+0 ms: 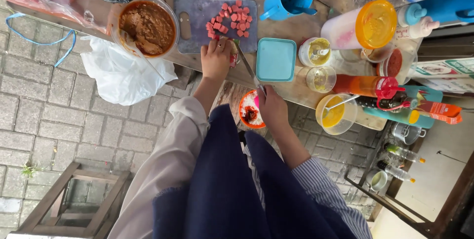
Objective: Preparing an egg mixture by whisking and adding seasoning, then frying it in a pan on a stove.
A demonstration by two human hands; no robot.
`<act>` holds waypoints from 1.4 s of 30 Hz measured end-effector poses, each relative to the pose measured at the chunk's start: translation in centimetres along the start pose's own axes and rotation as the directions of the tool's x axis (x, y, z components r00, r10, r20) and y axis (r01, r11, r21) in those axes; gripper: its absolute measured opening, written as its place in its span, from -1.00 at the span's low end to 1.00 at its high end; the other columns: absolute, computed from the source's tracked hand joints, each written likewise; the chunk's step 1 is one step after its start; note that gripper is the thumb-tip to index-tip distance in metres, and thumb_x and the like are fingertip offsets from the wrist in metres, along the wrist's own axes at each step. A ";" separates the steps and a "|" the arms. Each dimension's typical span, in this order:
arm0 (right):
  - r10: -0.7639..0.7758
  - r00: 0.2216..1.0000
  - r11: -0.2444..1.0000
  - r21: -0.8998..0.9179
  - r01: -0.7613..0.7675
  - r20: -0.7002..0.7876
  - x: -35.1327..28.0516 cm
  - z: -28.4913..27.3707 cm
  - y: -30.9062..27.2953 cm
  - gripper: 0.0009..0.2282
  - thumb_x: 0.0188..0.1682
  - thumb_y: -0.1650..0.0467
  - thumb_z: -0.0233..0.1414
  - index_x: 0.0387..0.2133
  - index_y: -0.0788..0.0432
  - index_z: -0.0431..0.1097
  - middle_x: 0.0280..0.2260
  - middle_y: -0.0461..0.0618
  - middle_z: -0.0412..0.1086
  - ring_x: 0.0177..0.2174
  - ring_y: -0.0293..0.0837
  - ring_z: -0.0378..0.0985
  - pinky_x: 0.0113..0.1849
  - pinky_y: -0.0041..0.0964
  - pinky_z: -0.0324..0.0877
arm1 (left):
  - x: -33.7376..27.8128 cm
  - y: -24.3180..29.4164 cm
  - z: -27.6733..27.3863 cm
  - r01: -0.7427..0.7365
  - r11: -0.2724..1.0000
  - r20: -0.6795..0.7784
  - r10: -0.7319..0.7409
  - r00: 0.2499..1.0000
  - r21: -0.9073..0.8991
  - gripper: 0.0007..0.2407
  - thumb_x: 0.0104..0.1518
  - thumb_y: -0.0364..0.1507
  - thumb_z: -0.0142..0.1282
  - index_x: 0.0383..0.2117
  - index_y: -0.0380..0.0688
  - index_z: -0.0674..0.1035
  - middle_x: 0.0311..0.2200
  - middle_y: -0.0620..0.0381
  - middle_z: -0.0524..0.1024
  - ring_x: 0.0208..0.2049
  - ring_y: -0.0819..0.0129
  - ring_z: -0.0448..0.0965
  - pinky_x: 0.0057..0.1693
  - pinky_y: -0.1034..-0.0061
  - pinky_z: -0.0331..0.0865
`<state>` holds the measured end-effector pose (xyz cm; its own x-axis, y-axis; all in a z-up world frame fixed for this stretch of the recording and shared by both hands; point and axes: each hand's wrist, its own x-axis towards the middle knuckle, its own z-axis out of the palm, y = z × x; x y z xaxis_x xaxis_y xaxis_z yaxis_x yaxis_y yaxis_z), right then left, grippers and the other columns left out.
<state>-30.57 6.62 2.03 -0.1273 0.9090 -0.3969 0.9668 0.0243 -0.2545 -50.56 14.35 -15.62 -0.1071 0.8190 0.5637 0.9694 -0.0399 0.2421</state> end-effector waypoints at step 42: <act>-0.115 0.990 0.992 -0.066 0.110 -0.076 12.1 0.2 -5.0 -0.65 0.25 0.24 -0.23 0.18 0.20 0.13 -0.47 0.10 0.49 -0.45 0.08 0.67 -0.39 -0.01 0.57 | 1.1 -0.1 -5.6 0.272 0.951 0.449 -0.180 0.875 -0.149 -0.94 0.09 -0.23 0.25 -0.38 0.36 0.59 -0.48 0.52 0.50 -0.16 0.40 0.40 0.01 0.30 0.10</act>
<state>-37.01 17.37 -1.65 -0.2204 0.9292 -0.2968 0.9593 0.1514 -0.2382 -52.04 12.04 -10.60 -0.1691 0.9810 0.0953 0.8597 0.0995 0.5010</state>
